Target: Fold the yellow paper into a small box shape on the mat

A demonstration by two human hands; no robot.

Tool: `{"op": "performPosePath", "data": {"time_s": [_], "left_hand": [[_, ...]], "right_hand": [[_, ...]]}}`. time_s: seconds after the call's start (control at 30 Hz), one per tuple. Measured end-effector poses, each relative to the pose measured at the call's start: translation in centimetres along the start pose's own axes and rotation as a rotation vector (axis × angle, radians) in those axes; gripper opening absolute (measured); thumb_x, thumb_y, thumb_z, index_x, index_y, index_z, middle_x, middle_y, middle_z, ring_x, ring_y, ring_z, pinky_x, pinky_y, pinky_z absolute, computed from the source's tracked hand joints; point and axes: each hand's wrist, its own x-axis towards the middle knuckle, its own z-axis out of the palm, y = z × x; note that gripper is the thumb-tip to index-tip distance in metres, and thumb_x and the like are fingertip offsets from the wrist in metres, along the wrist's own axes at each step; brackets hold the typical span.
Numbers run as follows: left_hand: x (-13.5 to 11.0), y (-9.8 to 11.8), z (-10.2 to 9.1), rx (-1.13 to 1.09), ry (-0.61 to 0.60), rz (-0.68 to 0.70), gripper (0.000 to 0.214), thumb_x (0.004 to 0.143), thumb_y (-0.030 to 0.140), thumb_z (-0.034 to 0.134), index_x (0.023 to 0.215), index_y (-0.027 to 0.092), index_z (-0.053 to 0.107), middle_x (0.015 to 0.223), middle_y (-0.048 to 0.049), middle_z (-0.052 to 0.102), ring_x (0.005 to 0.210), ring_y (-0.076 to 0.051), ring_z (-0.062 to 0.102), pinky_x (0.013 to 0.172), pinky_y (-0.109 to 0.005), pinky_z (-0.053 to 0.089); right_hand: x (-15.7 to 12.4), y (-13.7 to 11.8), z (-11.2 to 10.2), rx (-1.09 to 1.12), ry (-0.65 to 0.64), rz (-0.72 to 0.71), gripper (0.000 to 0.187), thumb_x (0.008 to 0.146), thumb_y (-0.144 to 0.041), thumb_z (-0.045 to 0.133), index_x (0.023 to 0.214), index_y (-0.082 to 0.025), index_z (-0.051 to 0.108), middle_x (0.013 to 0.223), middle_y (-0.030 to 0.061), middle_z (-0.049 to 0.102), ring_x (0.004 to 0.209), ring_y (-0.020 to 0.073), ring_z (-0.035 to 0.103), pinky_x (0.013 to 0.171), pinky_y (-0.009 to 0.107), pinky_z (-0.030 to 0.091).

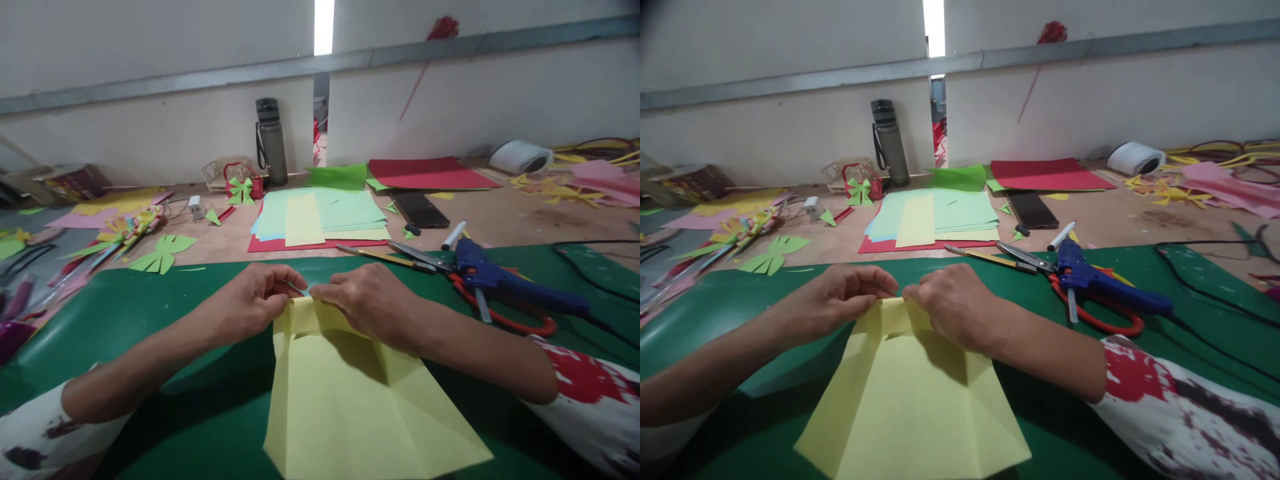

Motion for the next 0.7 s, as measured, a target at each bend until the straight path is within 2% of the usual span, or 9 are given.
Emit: {"op": "performPosePath", "data": {"time_s": [0.2, 0.33, 0.53, 0.7], "left_hand": [[-0.02, -0.27, 0.48, 0.035, -0.011, -0.076, 0.036, 0.074, 0.021, 0.055, 0.109, 0.013, 0.053, 0.086, -0.0041, 0.068, 0.068, -0.014, 0.059, 0.056, -0.021, 0.043], [0.16, -0.48, 0.65, 0.197, 0.062, -0.066, 0.033, 0.076, 0.024, 0.054, 0.106, 0.012, 0.059, 0.079, -0.002, 0.069, 0.061, -0.012, 0.057, 0.05, -0.019, 0.039], [0.35, -0.45, 0.58, 0.284, 0.092, -0.045, 0.029, 0.077, 0.022, 0.052, 0.102, 0.012, 0.063, 0.076, -0.0006, 0.069, 0.058, -0.011, 0.056, 0.048, -0.017, 0.038], [0.43, -0.55, 0.67, 0.316, 0.091, -0.058, 0.029, 0.077, 0.02, 0.051, 0.102, 0.012, 0.064, 0.08, -0.002, 0.07, 0.063, -0.012, 0.058, 0.05, -0.018, 0.041]], "right_hand": [[0.15, -0.05, 0.13, 0.003, -0.006, 0.002, 0.026, 0.077, -0.011, 0.049, 0.092, -0.023, 0.067, 0.062, 0.0002, 0.06, 0.048, 0.0092, 0.039, 0.047, 0.027, 0.013], [0.22, -0.06, 0.18, 0.007, -0.002, -0.001, 0.025, 0.076, -0.011, 0.05, 0.09, -0.023, 0.068, 0.062, -0.0001, 0.06, 0.048, 0.0088, 0.04, 0.047, 0.027, 0.013], [0.22, -0.16, -0.19, 0.031, -0.04, 0.024, 0.029, 0.075, -0.009, 0.051, 0.094, -0.023, 0.067, 0.068, 0.0009, 0.064, 0.052, 0.0099, 0.045, 0.048, 0.026, 0.016], [0.65, -0.33, -0.42, 0.126, -0.114, 0.11, 0.017, 0.078, -0.013, 0.051, 0.074, -0.02, 0.065, 0.062, 0.0003, 0.06, 0.055, 0.0093, 0.043, 0.05, 0.023, 0.022]]}}
